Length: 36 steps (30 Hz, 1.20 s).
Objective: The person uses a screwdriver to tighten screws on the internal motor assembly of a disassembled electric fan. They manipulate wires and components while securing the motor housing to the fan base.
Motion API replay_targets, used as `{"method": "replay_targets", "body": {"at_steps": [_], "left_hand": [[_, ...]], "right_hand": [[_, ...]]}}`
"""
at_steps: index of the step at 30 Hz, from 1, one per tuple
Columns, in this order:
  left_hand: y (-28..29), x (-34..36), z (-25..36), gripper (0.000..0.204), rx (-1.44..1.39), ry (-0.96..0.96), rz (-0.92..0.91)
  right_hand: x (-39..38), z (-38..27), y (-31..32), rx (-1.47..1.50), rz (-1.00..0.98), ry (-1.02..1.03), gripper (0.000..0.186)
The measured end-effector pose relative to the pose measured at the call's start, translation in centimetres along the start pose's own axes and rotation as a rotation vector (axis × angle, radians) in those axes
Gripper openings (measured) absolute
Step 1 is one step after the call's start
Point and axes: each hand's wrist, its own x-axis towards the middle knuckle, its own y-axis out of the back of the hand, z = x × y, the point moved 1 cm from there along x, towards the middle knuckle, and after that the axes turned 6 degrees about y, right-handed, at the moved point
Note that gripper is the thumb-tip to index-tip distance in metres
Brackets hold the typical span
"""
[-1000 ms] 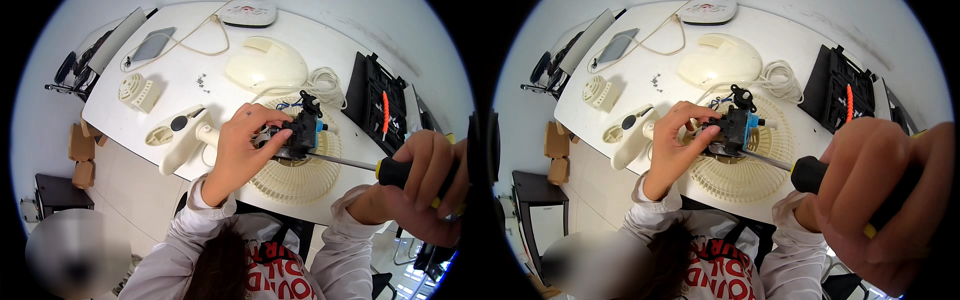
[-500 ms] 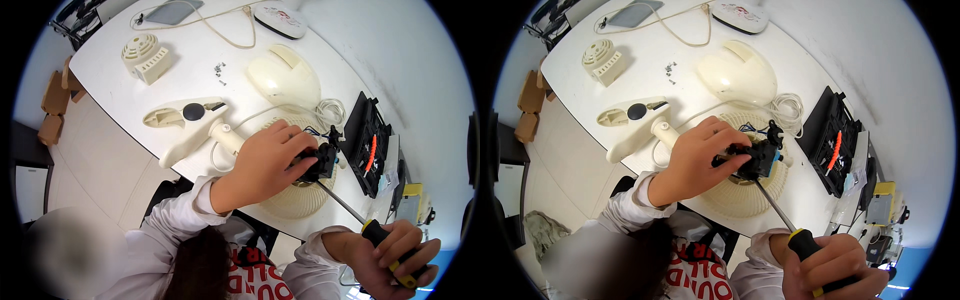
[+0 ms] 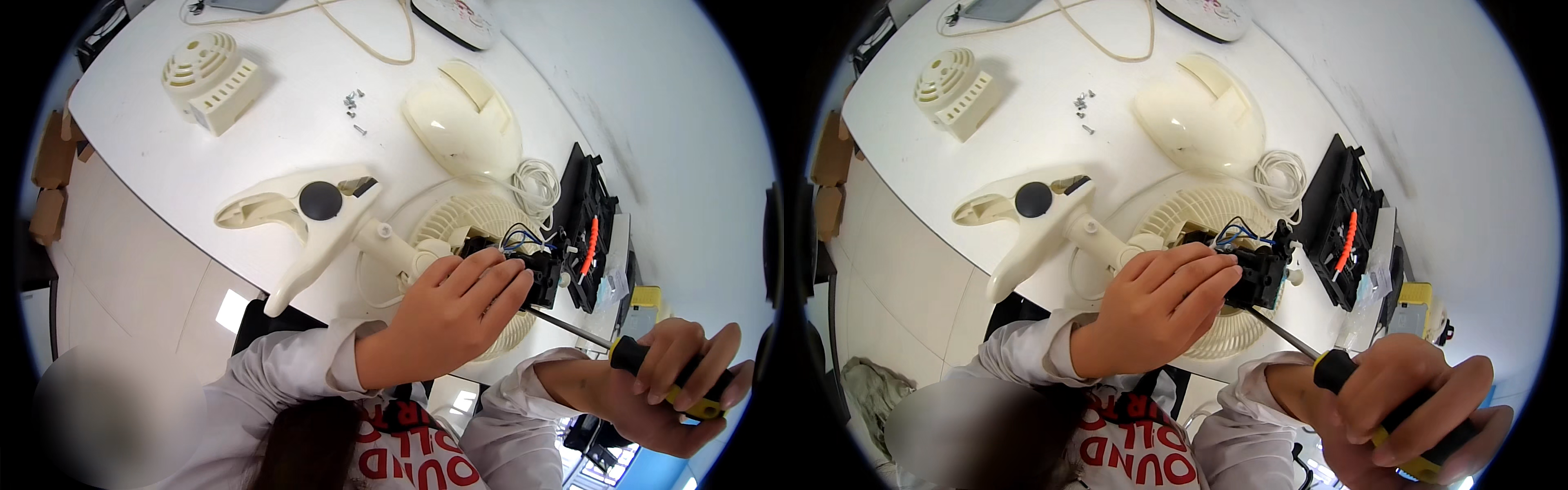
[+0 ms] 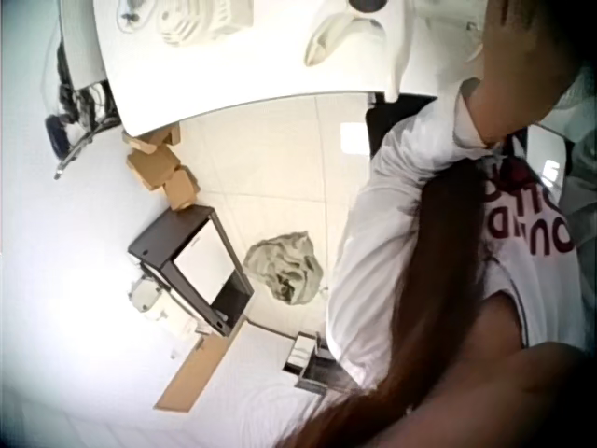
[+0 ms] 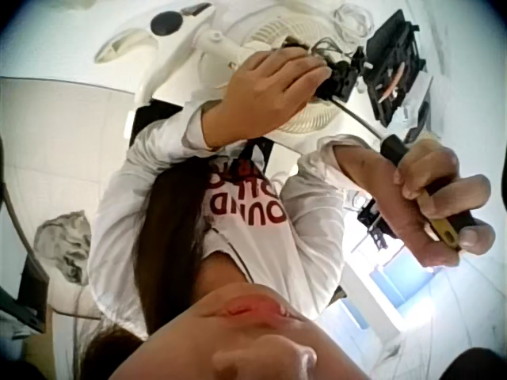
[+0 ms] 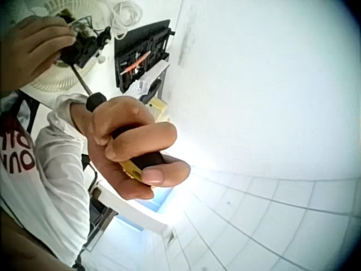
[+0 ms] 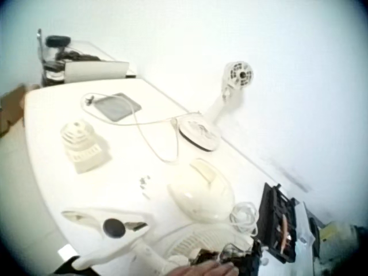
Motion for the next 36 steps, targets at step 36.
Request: {"method": "replay_targets", "body": {"at_steps": [36], "left_hand": [[4.0,2.4,-2.6,0.056,0.129,0.149,-0.576]], "right_hand": [[-1.1,0.5,4.6,0.57,0.153,0.1,0.035]]}}
